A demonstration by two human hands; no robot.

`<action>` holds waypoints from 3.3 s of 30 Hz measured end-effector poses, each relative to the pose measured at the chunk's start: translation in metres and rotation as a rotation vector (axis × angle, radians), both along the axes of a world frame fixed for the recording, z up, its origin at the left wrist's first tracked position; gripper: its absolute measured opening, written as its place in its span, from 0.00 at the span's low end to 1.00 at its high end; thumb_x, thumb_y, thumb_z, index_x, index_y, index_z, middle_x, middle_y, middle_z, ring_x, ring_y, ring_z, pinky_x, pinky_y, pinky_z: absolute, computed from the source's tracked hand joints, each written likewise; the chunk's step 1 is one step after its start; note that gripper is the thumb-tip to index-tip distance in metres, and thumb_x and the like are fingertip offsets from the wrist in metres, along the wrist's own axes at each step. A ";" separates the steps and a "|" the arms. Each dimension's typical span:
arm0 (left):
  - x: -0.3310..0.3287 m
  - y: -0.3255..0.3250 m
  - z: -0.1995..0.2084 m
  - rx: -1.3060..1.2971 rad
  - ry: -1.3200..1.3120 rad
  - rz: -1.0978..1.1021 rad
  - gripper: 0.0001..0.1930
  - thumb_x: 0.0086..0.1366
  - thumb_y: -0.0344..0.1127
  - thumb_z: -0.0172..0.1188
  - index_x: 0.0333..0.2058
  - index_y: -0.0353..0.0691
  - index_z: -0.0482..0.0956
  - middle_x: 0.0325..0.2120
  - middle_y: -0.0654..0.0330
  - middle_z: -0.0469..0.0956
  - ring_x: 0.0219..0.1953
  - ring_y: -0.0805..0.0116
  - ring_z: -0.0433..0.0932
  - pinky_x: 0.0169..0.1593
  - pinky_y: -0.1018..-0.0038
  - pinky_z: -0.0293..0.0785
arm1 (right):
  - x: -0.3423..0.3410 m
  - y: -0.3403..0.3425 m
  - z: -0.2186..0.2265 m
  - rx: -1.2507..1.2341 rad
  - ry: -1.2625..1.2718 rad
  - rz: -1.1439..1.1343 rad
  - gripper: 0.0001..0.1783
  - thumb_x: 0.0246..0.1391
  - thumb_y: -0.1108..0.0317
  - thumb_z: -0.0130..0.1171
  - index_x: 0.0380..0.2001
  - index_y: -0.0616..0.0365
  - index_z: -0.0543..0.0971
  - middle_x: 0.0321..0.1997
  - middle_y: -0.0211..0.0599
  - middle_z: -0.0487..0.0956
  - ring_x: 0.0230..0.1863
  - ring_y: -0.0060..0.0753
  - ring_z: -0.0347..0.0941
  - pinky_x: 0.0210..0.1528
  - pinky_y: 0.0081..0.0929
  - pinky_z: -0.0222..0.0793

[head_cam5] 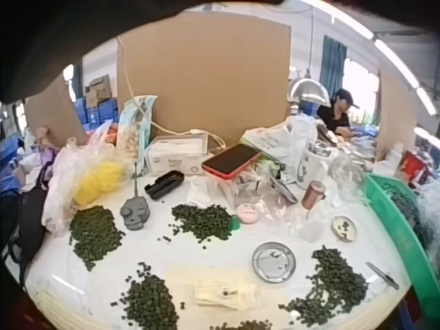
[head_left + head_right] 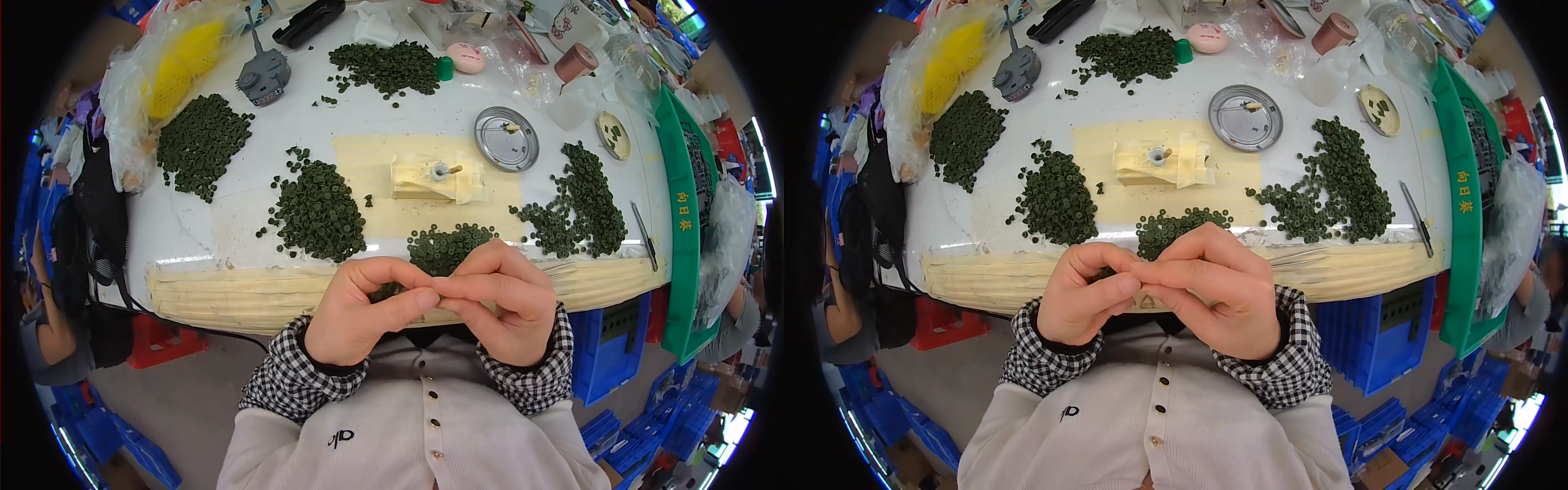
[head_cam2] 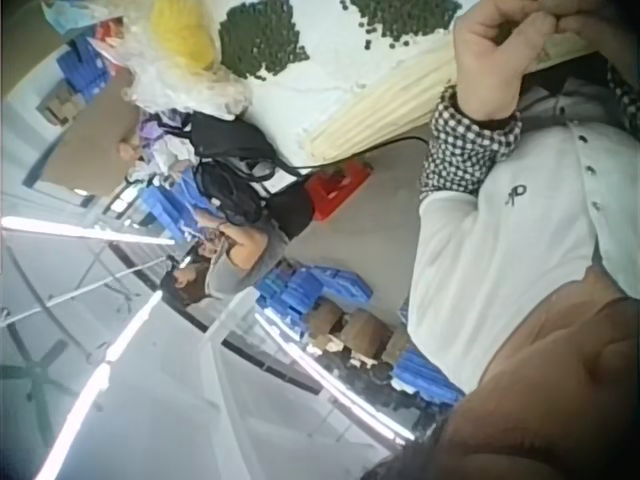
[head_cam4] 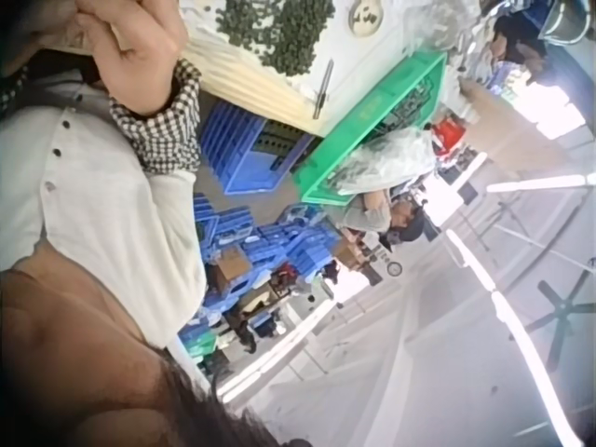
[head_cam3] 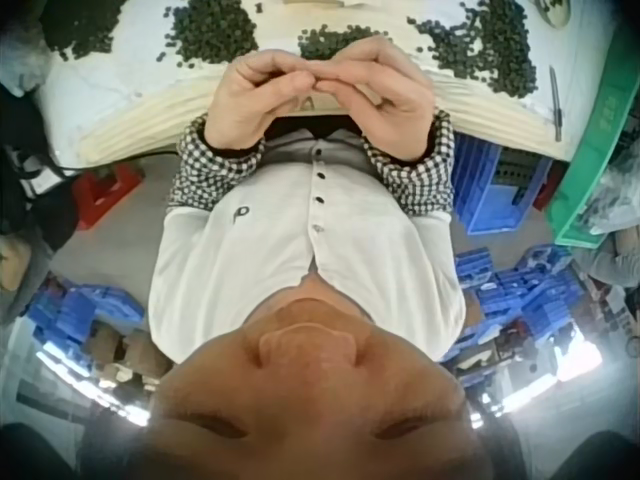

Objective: Assembling small green plastic components onto white strips at a factory workbench.

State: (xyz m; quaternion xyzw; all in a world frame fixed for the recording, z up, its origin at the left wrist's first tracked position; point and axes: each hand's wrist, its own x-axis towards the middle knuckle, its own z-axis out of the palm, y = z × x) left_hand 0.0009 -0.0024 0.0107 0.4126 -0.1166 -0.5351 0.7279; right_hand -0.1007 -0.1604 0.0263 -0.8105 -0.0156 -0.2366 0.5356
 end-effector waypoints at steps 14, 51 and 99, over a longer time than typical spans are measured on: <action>-0.003 0.000 -0.005 0.036 0.009 0.051 0.05 0.60 0.28 0.59 0.34 0.34 0.80 0.23 0.68 0.75 0.23 0.85 0.65 0.25 0.87 0.61 | 0.000 0.003 -0.006 -0.004 -0.023 -0.057 0.14 0.38 0.82 0.64 0.34 0.59 0.82 0.31 0.36 0.77 0.30 0.29 0.74 0.30 0.20 0.70; -0.003 -0.001 -0.003 0.035 -0.052 0.094 0.07 0.57 0.24 0.61 0.35 0.32 0.80 0.29 0.62 0.80 0.30 0.80 0.74 0.36 0.83 0.71 | -0.001 0.005 -0.012 0.121 -0.016 -0.107 0.08 0.41 0.82 0.61 0.28 0.64 0.78 0.28 0.37 0.76 0.29 0.30 0.73 0.31 0.22 0.67; -0.003 -0.001 -0.001 0.065 -0.143 0.055 0.04 0.59 0.28 0.59 0.33 0.33 0.79 0.26 0.66 0.77 0.27 0.83 0.66 0.33 0.84 0.64 | 0.001 0.007 -0.007 -0.081 -0.055 -0.111 0.09 0.41 0.81 0.63 0.30 0.61 0.78 0.29 0.38 0.74 0.27 0.32 0.72 0.29 0.22 0.69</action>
